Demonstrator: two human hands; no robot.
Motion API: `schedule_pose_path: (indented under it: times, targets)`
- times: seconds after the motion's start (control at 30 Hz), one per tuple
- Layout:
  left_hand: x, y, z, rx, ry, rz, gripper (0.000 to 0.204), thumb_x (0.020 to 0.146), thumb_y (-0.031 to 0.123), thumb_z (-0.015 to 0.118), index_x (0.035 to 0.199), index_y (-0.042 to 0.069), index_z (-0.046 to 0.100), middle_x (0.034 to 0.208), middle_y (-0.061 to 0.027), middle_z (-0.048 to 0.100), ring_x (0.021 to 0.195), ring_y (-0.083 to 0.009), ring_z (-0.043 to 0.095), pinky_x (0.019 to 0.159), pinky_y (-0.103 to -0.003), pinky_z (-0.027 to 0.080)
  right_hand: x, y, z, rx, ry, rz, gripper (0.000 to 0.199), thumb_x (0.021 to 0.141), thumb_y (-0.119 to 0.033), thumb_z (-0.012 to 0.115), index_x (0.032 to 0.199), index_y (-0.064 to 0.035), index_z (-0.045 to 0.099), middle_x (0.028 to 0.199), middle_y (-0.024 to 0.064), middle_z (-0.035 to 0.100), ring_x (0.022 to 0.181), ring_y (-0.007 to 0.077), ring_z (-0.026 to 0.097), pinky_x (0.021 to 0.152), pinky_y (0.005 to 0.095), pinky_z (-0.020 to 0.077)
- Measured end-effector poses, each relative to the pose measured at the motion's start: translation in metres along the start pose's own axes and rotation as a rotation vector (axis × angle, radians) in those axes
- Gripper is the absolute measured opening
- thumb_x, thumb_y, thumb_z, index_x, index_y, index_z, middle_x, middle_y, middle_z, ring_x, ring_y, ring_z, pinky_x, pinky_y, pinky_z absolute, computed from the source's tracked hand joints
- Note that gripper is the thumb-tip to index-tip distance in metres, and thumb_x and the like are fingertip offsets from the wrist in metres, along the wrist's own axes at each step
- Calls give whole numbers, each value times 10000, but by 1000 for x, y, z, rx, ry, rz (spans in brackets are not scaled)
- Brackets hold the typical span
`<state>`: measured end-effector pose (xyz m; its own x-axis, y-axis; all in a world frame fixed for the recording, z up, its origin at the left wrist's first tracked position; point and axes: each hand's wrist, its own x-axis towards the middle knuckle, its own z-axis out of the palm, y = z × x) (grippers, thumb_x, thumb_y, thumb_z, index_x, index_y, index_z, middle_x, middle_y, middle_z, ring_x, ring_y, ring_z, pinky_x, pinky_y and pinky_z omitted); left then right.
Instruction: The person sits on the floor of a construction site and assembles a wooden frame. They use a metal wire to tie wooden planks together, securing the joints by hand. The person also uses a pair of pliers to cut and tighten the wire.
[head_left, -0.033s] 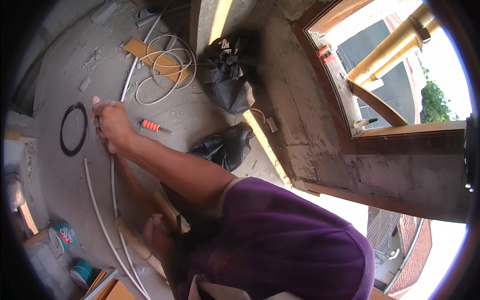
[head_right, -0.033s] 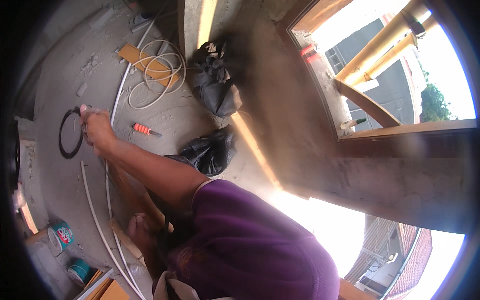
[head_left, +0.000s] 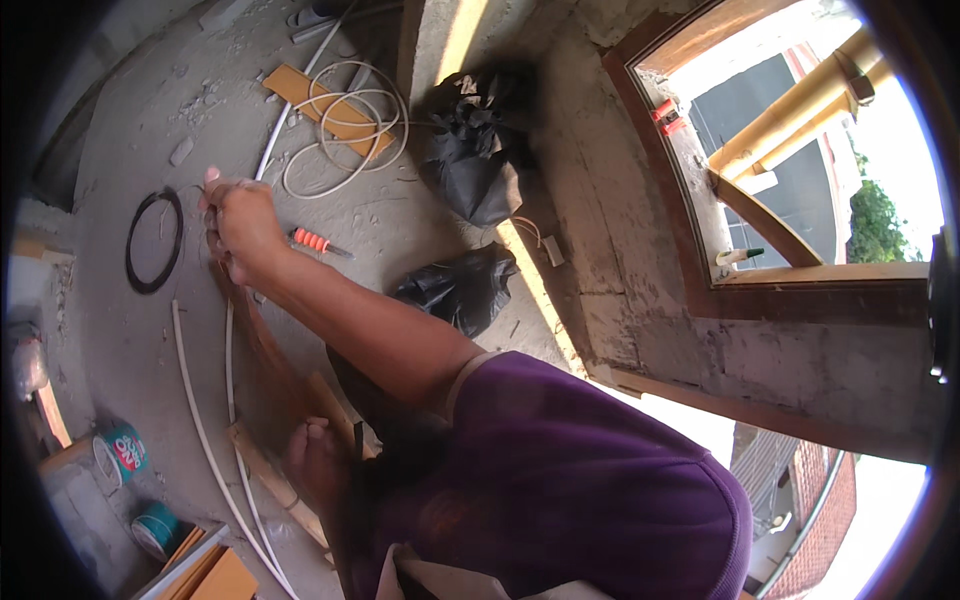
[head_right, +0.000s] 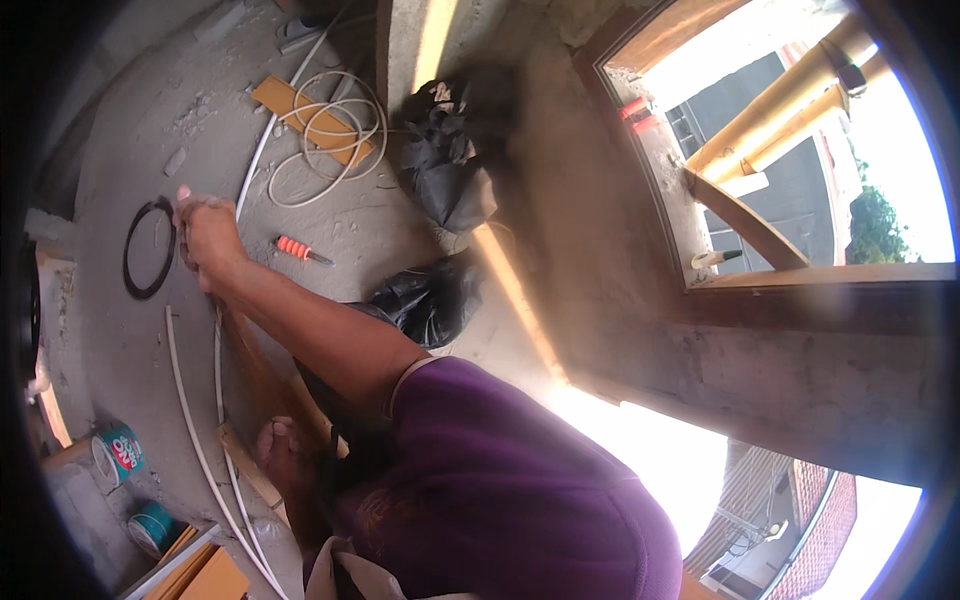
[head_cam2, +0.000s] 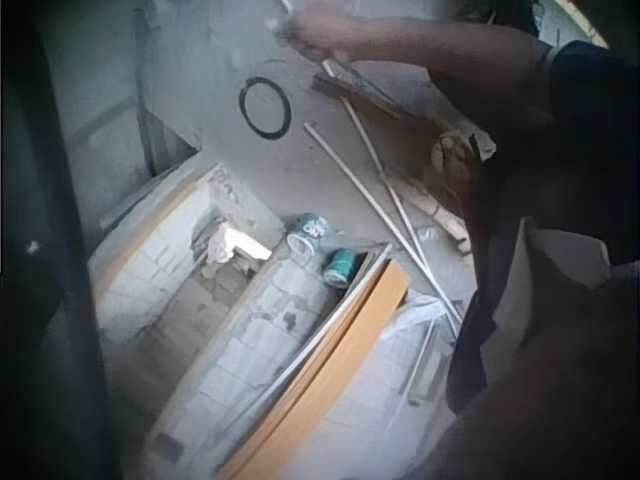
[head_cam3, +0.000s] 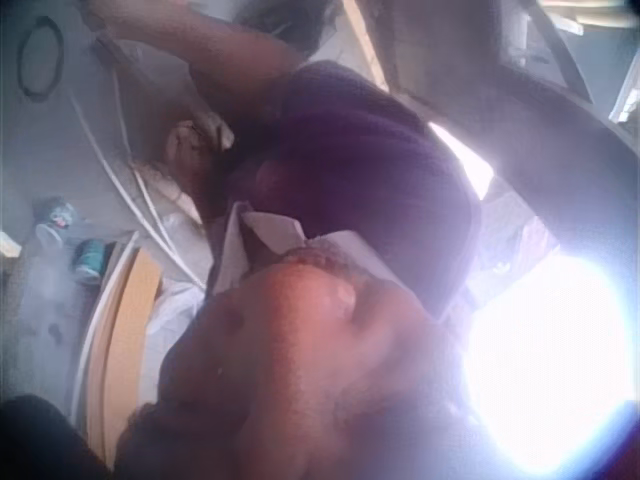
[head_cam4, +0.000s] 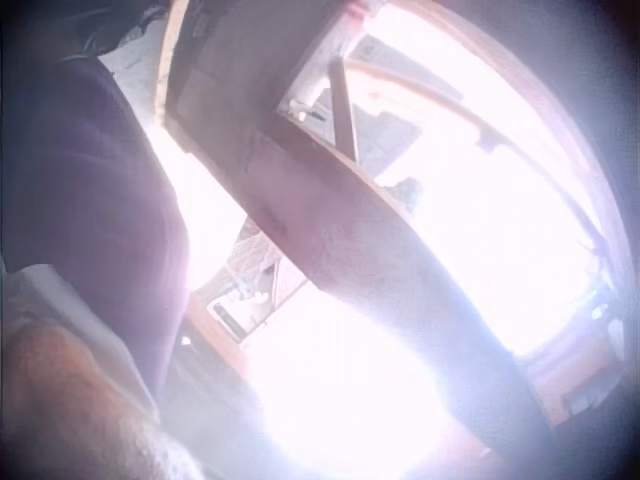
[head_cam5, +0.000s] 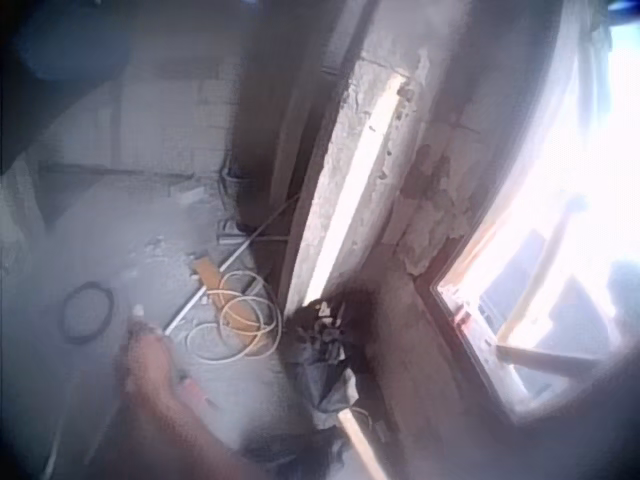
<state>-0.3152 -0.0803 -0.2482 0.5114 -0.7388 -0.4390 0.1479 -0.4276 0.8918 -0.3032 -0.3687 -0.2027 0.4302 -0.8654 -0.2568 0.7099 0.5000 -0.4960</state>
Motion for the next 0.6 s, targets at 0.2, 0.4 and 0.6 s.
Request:
schedule_pose_path:
  times: [0.2, 0.4, 0.6]
  targets:
    - [24, 23, -16, -577, -184, -144, 183, 955, 154, 579, 1007, -12, 639, 603, 43, 431, 480, -32, 336, 426, -205, 259, 18, -41, -19, -117, 22, -86, 302, 982, -272, 529, 787, -42, 553, 572, 11, 468, 423, 149, 394, 409, 292, 313]
    - [53, -49, -10, 36, 12, 44, 190, 929, 149, 606, 966, -10, 704, 670, 34, 555, 582, -52, 469, 536, -224, 376, -69, -6, 39, -371, -198, -221, 341, 1001, -275, 542, 791, -6, 543, 531, -22, 319, 425, 80, 248, 406, 249, 210]
    - [83, -39, -30, 115, 107, 128, 222, 936, 199, 597, 976, 12, 711, 801, -46, 696, 727, -90, 589, 698, -252, 470, -24, -31, 8, -384, -165, -288, 328, 995, -283, 537, 860, 13, 589, 595, 19, 446, 468, 110, 369, 444, 252, 315]
